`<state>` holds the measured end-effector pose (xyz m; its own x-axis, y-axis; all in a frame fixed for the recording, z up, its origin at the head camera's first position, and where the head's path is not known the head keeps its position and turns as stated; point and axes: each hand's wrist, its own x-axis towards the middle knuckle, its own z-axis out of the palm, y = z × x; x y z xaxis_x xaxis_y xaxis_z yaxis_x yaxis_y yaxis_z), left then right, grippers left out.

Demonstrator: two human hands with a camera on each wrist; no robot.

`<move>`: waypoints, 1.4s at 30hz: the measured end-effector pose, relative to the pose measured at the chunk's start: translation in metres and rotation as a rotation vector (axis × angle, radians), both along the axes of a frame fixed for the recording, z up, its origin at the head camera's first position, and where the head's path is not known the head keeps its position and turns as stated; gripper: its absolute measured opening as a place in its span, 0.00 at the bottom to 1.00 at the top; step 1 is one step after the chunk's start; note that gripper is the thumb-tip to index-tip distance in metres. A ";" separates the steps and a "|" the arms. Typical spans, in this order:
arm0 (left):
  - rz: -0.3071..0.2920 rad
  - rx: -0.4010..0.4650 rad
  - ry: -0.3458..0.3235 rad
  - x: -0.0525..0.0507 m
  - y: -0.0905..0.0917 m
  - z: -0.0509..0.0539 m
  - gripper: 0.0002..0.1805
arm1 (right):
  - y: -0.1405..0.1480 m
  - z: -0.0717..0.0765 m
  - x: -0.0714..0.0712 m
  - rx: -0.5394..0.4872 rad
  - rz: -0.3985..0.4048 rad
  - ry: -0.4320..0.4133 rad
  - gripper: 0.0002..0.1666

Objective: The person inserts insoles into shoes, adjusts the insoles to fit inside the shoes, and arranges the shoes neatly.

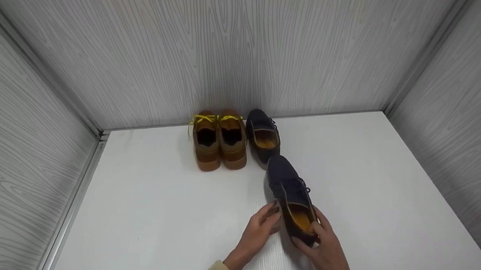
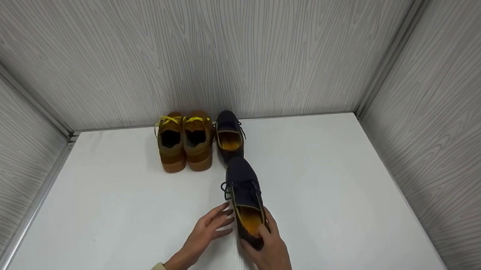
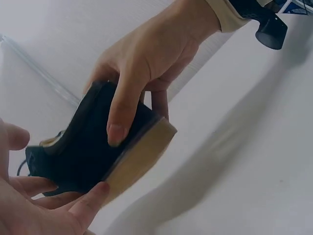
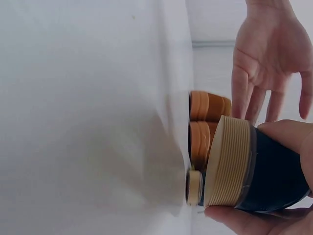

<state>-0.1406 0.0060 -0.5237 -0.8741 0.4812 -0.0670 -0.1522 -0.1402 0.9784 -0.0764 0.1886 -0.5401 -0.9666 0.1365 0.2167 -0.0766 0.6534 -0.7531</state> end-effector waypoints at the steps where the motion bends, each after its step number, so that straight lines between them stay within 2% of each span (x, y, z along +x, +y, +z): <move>1: 0.008 -0.009 0.021 -0.001 0.000 0.005 0.28 | 0.003 0.002 -0.002 -0.003 -0.014 -0.005 0.19; 3: 0.036 -0.044 0.058 -0.006 -0.001 0.005 0.28 | 0.011 0.006 -0.007 -0.004 -0.043 -0.009 0.19; 6: 0.077 -0.145 0.129 -0.013 -0.003 0.003 0.27 | 0.023 0.010 -0.018 0.004 -0.077 0.015 0.21; 8: 0.096 -0.220 0.177 -0.020 -0.005 -0.008 0.27 | 0.033 0.010 -0.029 -0.006 -0.075 0.041 0.22; 9: 0.100 -0.258 0.202 -0.022 -0.007 -0.009 0.27 | 0.038 0.010 -0.036 -0.007 -0.068 0.054 0.22; 11: 0.096 -0.353 0.258 -0.026 -0.011 -0.012 0.28 | 0.048 0.008 -0.051 -0.019 -0.048 0.077 0.22; 16: 0.092 -0.660 0.459 -0.039 -0.026 -0.016 0.29 | 0.067 -0.002 -0.095 -0.050 0.020 0.101 0.24; 19: 0.097 -0.767 0.528 -0.047 -0.033 -0.016 0.29 | 0.072 -0.007 -0.120 -0.060 0.043 0.078 0.23; 24: 0.081 -0.822 0.539 -0.056 -0.036 -0.016 0.28 | 0.078 -0.009 -0.155 -0.047 0.043 0.053 0.21; 31: 0.051 -0.859 0.523 -0.060 -0.037 -0.021 0.27 | 0.087 -0.011 -0.195 -0.001 0.020 0.026 0.21; 35: 0.045 -0.859 0.524 -0.061 -0.038 -0.023 0.27 | 0.086 -0.013 -0.213 0.008 0.019 -0.005 0.21; 42: 0.054 -0.871 0.533 -0.063 -0.041 -0.025 0.27 | 0.075 -0.015 -0.236 0.033 0.067 -0.025 0.22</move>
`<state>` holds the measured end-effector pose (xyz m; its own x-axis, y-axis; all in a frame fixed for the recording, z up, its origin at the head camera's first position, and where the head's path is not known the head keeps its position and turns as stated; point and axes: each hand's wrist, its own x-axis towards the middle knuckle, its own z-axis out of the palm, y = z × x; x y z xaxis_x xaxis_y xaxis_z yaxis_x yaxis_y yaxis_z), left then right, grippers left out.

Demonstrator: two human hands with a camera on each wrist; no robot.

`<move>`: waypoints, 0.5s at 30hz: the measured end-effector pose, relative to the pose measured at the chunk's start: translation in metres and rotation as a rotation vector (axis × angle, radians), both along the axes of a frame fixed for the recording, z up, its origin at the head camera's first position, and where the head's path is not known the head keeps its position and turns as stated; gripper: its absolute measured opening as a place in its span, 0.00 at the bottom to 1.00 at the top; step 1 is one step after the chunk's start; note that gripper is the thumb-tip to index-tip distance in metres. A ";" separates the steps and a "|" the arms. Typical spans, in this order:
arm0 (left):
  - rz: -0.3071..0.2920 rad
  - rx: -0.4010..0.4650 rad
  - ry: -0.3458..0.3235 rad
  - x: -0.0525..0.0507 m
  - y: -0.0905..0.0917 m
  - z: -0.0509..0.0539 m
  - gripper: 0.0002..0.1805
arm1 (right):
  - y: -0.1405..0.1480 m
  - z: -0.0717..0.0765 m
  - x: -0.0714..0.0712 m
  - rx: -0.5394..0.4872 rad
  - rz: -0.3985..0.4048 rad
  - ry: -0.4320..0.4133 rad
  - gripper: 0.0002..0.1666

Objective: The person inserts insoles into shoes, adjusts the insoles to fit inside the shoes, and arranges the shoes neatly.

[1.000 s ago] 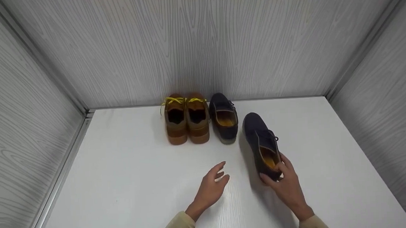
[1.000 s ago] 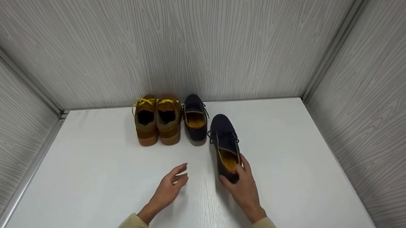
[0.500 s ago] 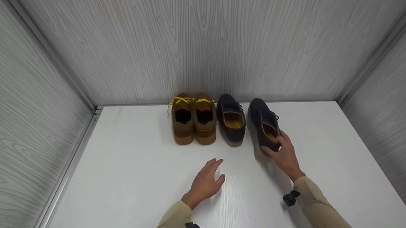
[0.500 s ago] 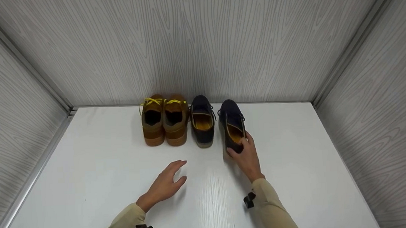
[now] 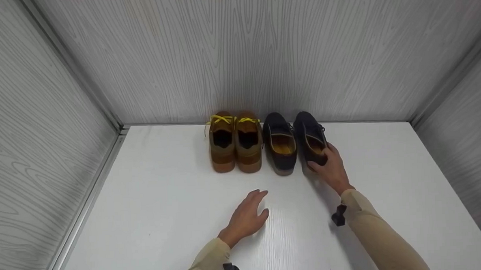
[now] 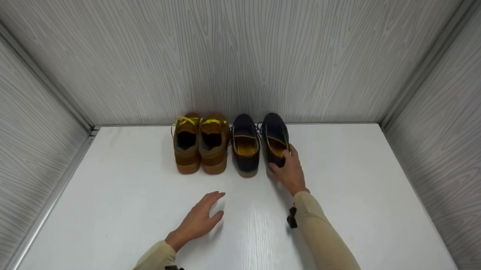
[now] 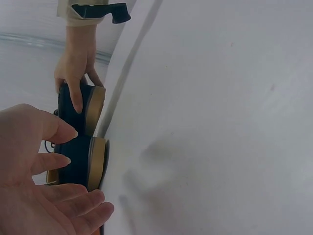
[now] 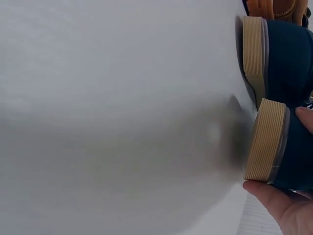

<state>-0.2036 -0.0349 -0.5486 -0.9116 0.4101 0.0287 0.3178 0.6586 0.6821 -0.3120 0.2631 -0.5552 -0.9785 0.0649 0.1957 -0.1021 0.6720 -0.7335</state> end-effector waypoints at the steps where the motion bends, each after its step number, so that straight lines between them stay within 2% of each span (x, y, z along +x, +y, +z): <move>1: -0.001 -0.005 0.001 0.000 -0.001 0.000 0.27 | -0.002 -0.001 -0.001 0.001 0.003 -0.012 0.23; 5: -0.011 -0.022 0.002 0.001 -0.002 -0.003 0.26 | -0.009 -0.005 -0.002 0.011 0.001 -0.075 0.27; 11: -0.005 -0.028 0.005 -0.003 -0.003 -0.006 0.25 | -0.014 -0.009 -0.006 0.023 0.002 -0.073 0.31; 15: 0.003 -0.056 0.011 -0.006 -0.006 -0.008 0.25 | -0.015 -0.013 -0.006 -0.016 0.033 -0.083 0.33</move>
